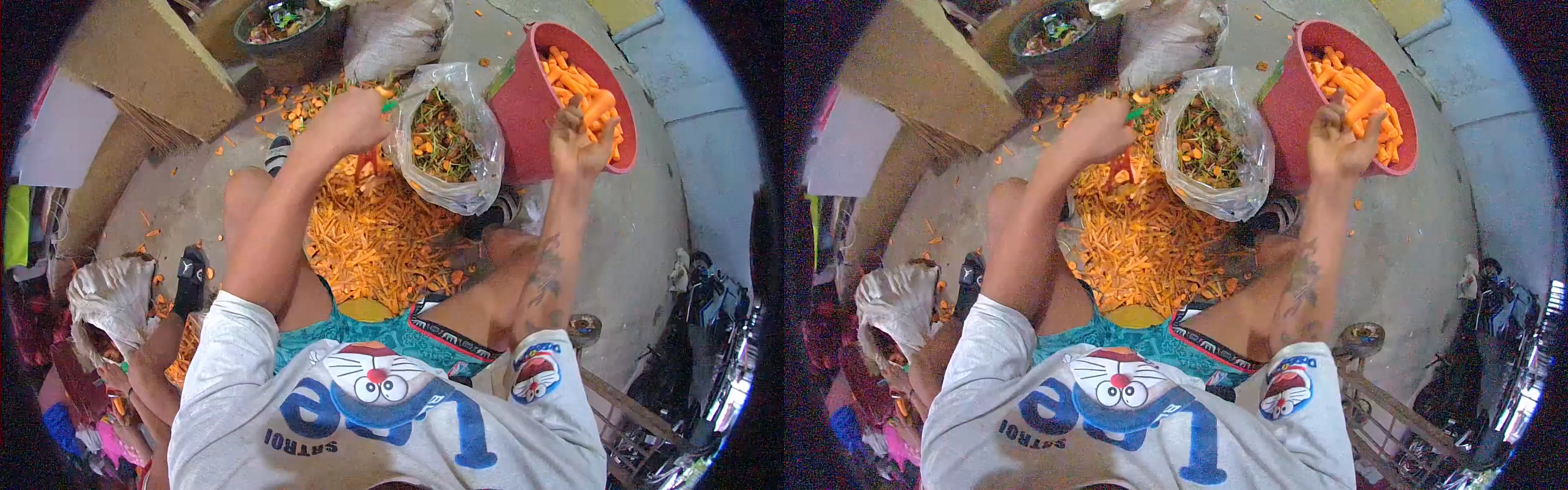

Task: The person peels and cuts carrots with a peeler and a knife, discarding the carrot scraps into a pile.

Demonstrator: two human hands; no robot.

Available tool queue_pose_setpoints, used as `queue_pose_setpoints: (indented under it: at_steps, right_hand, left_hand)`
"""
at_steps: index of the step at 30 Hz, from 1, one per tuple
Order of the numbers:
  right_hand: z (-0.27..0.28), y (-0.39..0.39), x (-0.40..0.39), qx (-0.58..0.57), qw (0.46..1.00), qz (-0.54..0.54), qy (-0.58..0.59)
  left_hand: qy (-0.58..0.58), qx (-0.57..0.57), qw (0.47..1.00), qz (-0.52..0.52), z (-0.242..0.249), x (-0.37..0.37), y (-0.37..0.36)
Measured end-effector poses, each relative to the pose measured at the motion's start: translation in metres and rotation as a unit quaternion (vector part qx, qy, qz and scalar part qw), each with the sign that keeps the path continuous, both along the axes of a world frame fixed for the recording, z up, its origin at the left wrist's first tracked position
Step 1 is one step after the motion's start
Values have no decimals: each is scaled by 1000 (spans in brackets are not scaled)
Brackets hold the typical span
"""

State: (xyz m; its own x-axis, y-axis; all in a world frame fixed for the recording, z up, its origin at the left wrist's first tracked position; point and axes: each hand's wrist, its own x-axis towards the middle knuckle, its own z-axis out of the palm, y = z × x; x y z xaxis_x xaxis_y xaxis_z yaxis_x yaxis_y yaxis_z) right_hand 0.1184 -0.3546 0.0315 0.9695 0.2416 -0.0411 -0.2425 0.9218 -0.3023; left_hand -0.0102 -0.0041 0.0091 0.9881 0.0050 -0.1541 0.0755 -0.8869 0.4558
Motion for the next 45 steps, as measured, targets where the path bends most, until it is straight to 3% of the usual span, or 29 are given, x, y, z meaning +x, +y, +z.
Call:
queue_pose_setpoints:
  at_steps: [1, 4, 6, 8, 9, 10, 12, 13, 15, 19, 21, 25, 27, 31, 33, 34, 36, 37, 39, 42, 45]
  right_hand:
    - [-1, 5, 6, -2, 1000, 2, 2]
    - [-17, 50, 7, -245, 966, 63, -42]
    - [-58, 85, -2, -491, 857, 117, -105]
    - [-117, 104, -4, -722, 642, 190, -178]
    - [-177, 94, 11, -849, 383, 107, -347]
    - [-191, 90, 6, -845, 362, 212, -331]
    - [-271, 62, 20, -871, 227, 278, -337]
    - [-254, 65, 11, -869, 225, 280, -340]
    - [-230, 56, -6, -905, 11, 270, -329]
    - [-235, 44, 2, -901, -4, 300, -314]
    - [-245, 42, -5, -864, -90, 299, -395]
    - [-251, 46, -12, -876, -96, 234, -411]
    - [-240, 54, -10, -861, -123, 230, -436]
    - [-165, 80, -10, -884, -73, 189, -421]
    - [-136, 85, 1, -927, 106, 168, -318]
    - [-130, 79, 8, -929, 107, 163, -315]
    - [-112, 67, 19, -822, 497, 159, -229]
    - [-93, 68, 9, -823, 497, 154, -230]
    - [-54, 68, -23, -630, 756, 104, -145]
    - [-30, 80, -72, -663, 719, 94, -185]
    - [-54, 111, -88, -628, 749, 97, -190]
  left_hand:
    - [2, -2, 1000, 2, 3, -1, 3]
    - [-18, -12, 999, 24, 11, -3, 15]
    - [-7, -7, 1000, -4, 12, 0, 18]
    - [-12, -4, 1000, -15, 6, 2, 21]
    - [-21, 0, 999, -26, 5, 2, 23]
    - [-19, 0, 1000, -22, 4, 1, 26]
    - [-33, -3, 999, -16, 2, 1, 30]
    - [-32, -4, 999, -11, 5, -1, 32]
    - [-75, -15, 997, 4, 8, -4, 37]
    - [-37, -22, 999, -6, 7, 3, 46]
    - [-11, -10, 1000, -16, 12, 4, 47]
    - [-23, -18, 1000, 6, 10, 1, 44]
    - [-30, -20, 999, -1, 5, 3, 45]
    - [-23, -15, 999, -20, 7, 6, 47]
    - [-56, -31, 998, 1, 0, 10, 49]
    - [-60, -30, 998, -3, 0, 10, 49]
    - [-95, -35, 994, 27, 3, 10, 49]
    - [-100, -35, 994, 25, 2, 10, 49]
    - [-163, -70, 983, 52, 0, 9, 50]
    - [-184, -127, 972, 72, 11, 6, 49]
    - [-264, -108, 954, 96, 10, 11, 43]
